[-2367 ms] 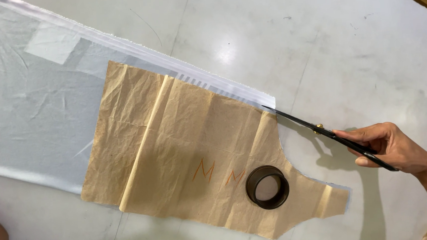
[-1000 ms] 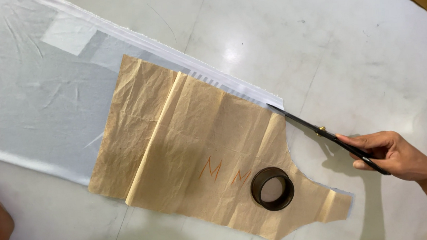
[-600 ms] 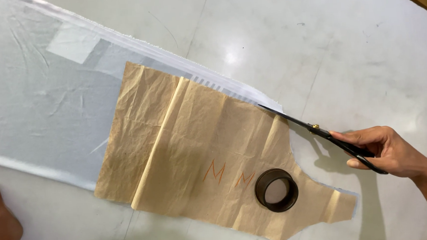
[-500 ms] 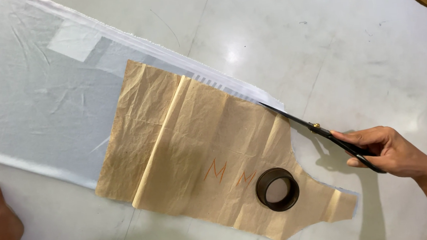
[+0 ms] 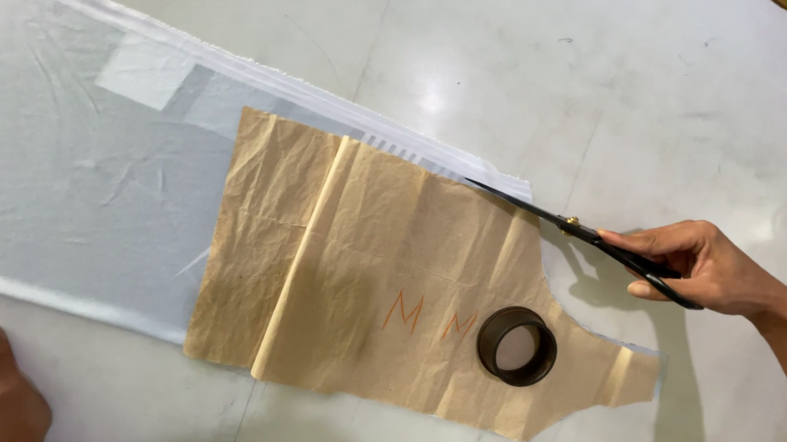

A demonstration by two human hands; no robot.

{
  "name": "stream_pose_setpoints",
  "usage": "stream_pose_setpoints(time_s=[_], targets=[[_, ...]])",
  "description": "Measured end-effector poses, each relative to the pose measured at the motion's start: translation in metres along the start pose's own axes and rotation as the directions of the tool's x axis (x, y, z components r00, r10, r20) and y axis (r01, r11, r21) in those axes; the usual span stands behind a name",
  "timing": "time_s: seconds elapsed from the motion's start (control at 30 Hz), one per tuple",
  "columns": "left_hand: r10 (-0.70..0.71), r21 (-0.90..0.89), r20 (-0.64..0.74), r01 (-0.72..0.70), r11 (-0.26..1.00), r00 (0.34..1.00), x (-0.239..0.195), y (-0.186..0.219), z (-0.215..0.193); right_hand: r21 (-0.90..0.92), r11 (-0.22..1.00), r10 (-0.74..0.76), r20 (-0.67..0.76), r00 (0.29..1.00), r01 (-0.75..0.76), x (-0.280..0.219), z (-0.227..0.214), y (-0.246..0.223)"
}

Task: Cutting out garment pieces from fabric using a paper pattern and shears

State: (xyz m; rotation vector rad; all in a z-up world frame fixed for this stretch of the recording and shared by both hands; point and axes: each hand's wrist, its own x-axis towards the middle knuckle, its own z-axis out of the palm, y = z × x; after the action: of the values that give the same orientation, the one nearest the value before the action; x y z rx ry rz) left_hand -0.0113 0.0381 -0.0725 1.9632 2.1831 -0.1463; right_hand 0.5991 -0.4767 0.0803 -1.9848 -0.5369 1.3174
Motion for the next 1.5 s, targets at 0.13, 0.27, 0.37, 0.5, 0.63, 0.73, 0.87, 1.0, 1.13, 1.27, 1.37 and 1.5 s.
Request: stream_pose_setpoints(time_s=[0.13,0.27,0.37,0.5,0.63,0.73,0.87,1.0,1.13,1.27,1.37,1.5], targets=[[0.073,0.034,0.011,-0.074,0.997,0.997,0.007,-0.014,0.007,-0.068,0.997,0.037,-0.036,0.999,-0.04,0.001,0.004,-0.004],[0.02,0.034,0.052,-0.022,0.999,0.998,-0.002,0.0,-0.003,-0.067,0.992,0.103,-0.055,0.993,-0.107,0.002,0.001,-0.002],[-0.001,-0.011,0.074,0.002,1.0,0.997,-0.007,0.011,-0.016,-0.022,1.0,0.01,-0.036,0.999,-0.011,0.003,-0.001,0.006],[-0.034,0.015,0.104,0.032,0.999,0.994,-0.01,0.017,-0.019,-0.071,0.997,-0.009,-0.026,1.0,0.007,0.008,0.007,-0.014],[-0.05,0.053,0.076,0.046,0.998,0.996,-0.004,0.013,-0.012,-0.091,0.996,-0.02,-0.017,1.0,0.019,0.016,0.009,-0.021],[-0.044,0.031,0.109,0.04,0.999,0.993,-0.011,0.019,-0.021,-0.113,0.992,0.049,-0.05,0.998,-0.055,0.016,0.013,-0.027],[-0.034,0.028,0.075,0.032,0.999,0.997,-0.006,0.01,-0.012,-0.179,0.983,-0.031,-0.003,1.0,0.03,0.018,0.013,-0.026],[-0.012,0.012,0.097,0.011,1.0,0.995,-0.007,0.012,-0.015,-0.137,0.991,-0.006,-0.041,0.999,0.001,0.018,0.015,-0.027],[0.004,0.004,0.098,-0.004,1.0,0.995,-0.012,0.025,-0.025,-0.149,0.988,-0.047,-0.035,0.998,0.042,0.025,0.02,-0.031],[0.047,0.044,0.069,-0.051,0.998,0.996,-0.013,0.022,-0.023,-0.138,0.99,-0.018,-0.047,0.999,0.012,0.029,0.027,-0.034],[0.092,0.031,0.01,-0.092,0.995,0.996,-0.011,0.018,-0.019,-0.133,0.991,-0.036,-0.027,0.999,0.032,0.031,0.026,-0.029],[0.058,0.02,0.04,-0.058,0.998,0.998,-0.019,0.035,-0.031,-0.165,0.982,-0.097,-0.017,0.995,0.093,0.031,0.028,-0.03]])
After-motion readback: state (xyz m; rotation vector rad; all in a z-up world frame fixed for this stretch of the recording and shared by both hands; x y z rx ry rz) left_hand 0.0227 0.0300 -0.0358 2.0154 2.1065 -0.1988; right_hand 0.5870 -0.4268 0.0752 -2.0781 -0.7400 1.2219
